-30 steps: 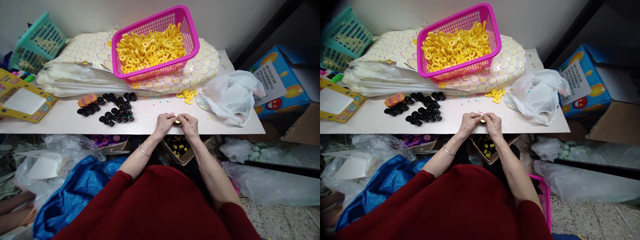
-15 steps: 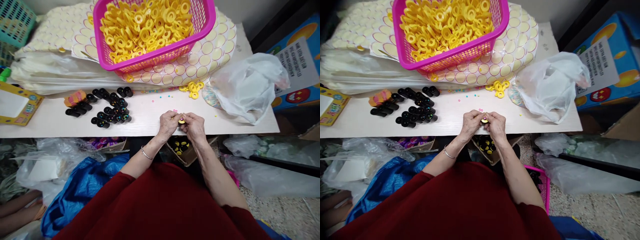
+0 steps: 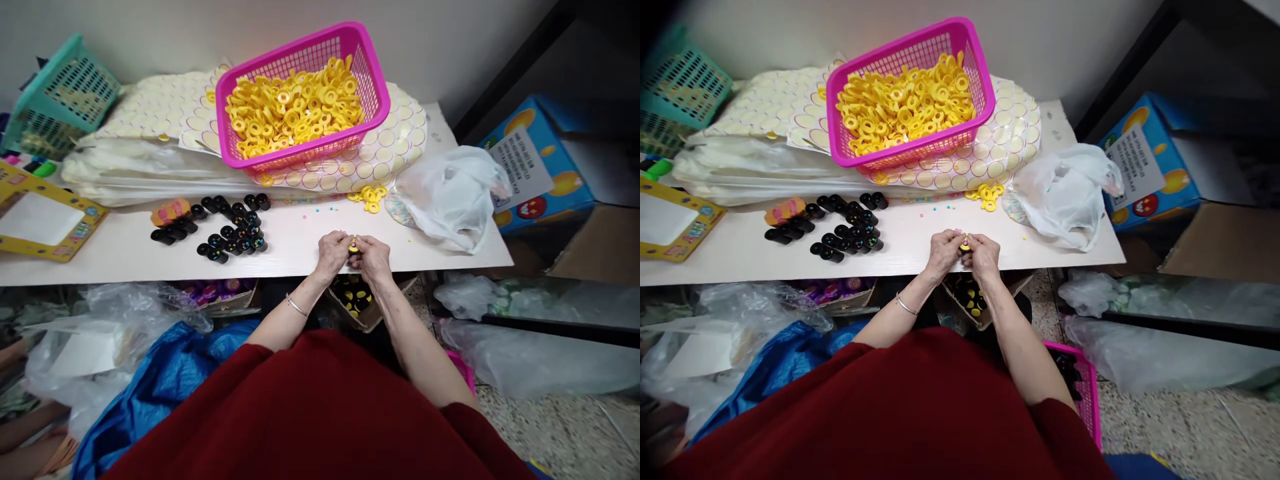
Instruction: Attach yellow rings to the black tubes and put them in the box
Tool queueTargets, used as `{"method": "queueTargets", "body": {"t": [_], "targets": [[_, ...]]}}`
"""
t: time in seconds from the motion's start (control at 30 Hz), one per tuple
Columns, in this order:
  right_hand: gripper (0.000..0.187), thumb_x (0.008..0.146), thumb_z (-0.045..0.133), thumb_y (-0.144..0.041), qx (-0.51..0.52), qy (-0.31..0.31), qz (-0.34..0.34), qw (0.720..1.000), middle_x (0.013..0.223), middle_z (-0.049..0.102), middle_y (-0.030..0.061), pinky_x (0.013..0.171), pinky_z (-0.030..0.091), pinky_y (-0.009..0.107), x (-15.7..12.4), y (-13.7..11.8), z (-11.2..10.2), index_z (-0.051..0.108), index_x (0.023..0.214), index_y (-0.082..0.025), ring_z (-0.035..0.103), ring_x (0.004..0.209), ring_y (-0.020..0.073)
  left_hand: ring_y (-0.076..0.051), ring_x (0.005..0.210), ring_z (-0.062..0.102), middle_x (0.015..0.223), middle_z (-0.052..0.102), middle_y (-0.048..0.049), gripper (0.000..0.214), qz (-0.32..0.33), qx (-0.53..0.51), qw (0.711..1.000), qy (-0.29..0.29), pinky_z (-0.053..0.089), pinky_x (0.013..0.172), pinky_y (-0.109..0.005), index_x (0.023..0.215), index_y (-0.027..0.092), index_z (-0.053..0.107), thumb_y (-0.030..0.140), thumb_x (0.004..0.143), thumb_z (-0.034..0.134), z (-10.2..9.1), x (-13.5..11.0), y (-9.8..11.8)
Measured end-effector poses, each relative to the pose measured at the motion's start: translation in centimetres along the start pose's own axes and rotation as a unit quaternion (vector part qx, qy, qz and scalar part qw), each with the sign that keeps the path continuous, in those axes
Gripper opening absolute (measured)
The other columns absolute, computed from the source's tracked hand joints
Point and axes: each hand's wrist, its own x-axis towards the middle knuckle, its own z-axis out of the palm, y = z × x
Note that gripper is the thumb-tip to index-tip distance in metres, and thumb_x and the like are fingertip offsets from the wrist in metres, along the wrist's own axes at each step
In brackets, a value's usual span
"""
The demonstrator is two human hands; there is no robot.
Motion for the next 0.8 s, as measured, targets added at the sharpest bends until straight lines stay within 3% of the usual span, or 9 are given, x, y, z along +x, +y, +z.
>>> {"method": "queueTargets", "body": {"t": [0.13,0.27,0.43,0.67,0.8], "targets": [[0.013,0.069,0.068,-0.023,-0.017,-0.024,0.029,0.999,0.044,0.056,-0.0037,0.028,0.036,0.014,0.1,-0.2,-0.1,0.059,0.068,-0.014,0.047,0.029,0.0059,-0.006,0.051,0.043,0.057,0.052,0.0033,0.025,0.006,-0.039,0.999,-0.036,0.034,0.050,-0.021,0.065,0.013,0.062,0.037,0.073,0.061,-0.4,-0.4,0.0],[0.017,0.075,0.064,-0.028,-0.017,-0.022,-0.029,0.999,0.040,0.053,-0.0047,0.027,0.036,0.013,-0.1,0.6,-0.2,0.057,0.066,-0.015,0.046,0.029,0.0057,-0.005,0.050,0.043,0.064,0.054,0.0026,0.035,0.035,-0.064,0.994,-0.080,0.032,0.047,-0.020,0.073,0.013,0.063,0.048,0.069,0.065,-1.1,-1.1,-0.3],[0.021,0.073,0.066,-0.032,-0.017,-0.026,-0.047,0.998,0.039,0.052,-0.0054,0.027,0.035,0.013,-0.1,1.2,-0.3,0.055,0.064,-0.016,0.046,0.029,0.0058,-0.004,0.047,0.041,0.057,0.051,0.0041,0.032,0.028,-0.091,0.988,-0.121,0.031,0.045,-0.019,0.068,0.012,0.062,0.043,0.067,0.067,-1.3,-1.1,-0.3],[0.020,0.071,0.068,-0.033,-0.004,-0.032,-0.045,0.998,0.045,0.056,-0.0052,0.029,0.040,0.013,-0.5,0.9,-0.4,0.060,0.070,-0.015,0.049,0.031,0.0058,-0.004,0.046,0.042,0.055,0.053,0.0037,0.025,0.005,-0.109,0.986,-0.125,0.031,0.045,-0.018,0.068,0.012,0.064,0.036,0.066,0.066,-1.3,-1.1,0.4],[0.018,0.073,0.066,-0.030,0.000,-0.030,-0.026,0.999,0.043,0.054,-0.0054,0.028,0.041,0.014,-0.5,0.9,-0.6,0.057,0.068,-0.016,0.050,0.031,0.0070,-0.003,0.045,0.040,0.054,0.052,0.0044,0.021,-0.010,-0.129,0.988,-0.086,0.029,0.044,-0.017,0.064,0.012,0.062,0.032,0.062,0.067,-0.6,-1.5,0.4]]}}
